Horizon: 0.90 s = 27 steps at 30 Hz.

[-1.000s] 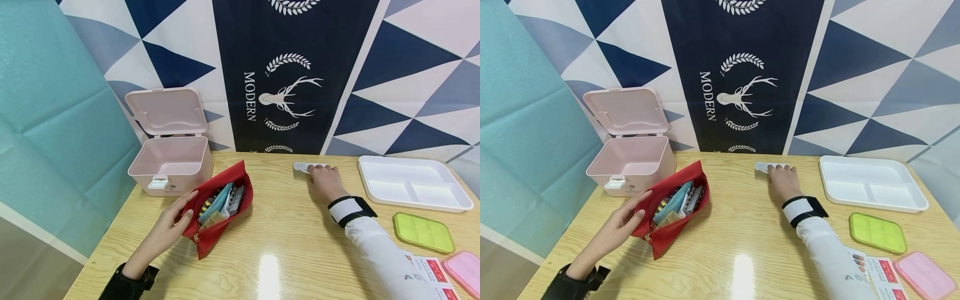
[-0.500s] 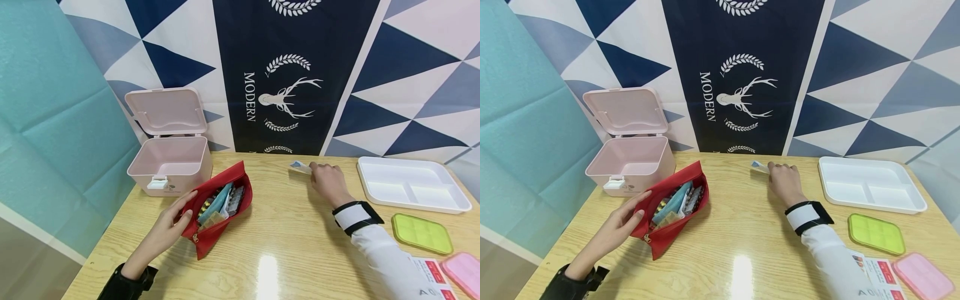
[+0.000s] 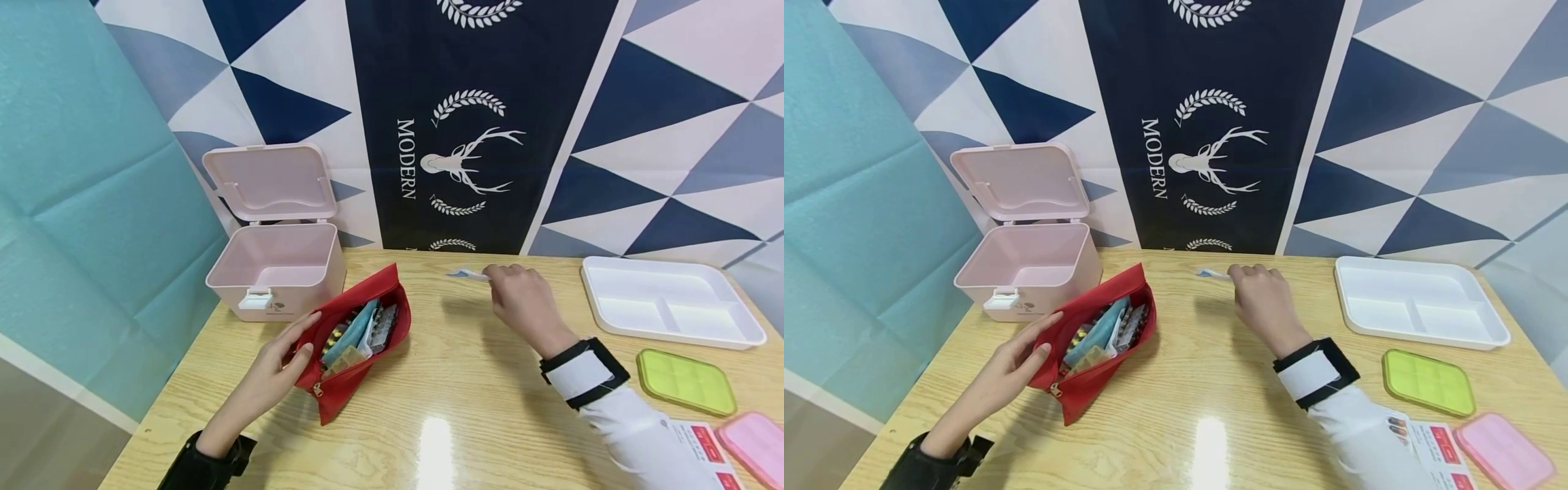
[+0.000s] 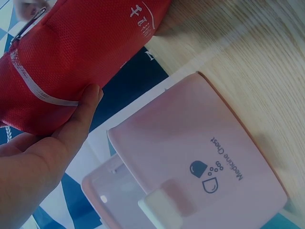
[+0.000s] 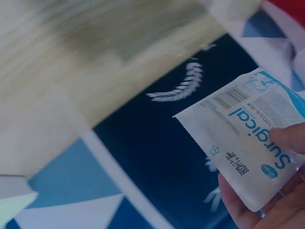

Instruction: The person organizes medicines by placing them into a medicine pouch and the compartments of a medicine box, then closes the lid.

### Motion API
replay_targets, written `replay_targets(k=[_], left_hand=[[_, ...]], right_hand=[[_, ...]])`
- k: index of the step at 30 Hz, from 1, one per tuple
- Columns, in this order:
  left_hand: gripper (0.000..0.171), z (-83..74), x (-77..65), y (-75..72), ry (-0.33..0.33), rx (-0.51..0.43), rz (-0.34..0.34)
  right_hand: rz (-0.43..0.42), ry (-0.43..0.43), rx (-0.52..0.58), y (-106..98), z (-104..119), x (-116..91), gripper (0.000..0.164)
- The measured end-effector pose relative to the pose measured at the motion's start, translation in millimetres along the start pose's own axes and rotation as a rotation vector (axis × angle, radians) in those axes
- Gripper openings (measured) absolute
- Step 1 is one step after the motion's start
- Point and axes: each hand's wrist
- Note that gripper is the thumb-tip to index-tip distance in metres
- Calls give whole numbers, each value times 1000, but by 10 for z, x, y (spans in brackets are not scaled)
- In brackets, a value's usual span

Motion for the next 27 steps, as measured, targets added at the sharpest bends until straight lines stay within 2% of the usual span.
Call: replay_targets(k=[5,9,21,27], left_hand=[[44,9,-3,1,6,5,-5],[44,12,-4,0,4,10,-7],[44,17,-2,3,20,12,-11],[44,15,-2,8,14,11,-10]], right_hand=[[-70,-89,52,-75,222,63,15],[-91,-142,85,-126,399,117,15],[-34,-264,135,-120,894,190,20],[32,-293,164,-69,1095,222,26]])
Point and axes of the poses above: each hand's wrist, its own x-axis towards the middle knuckle, its own y-axis out of the palm, z = x × y, and after that the axes turned 1 degree about z, right-handed
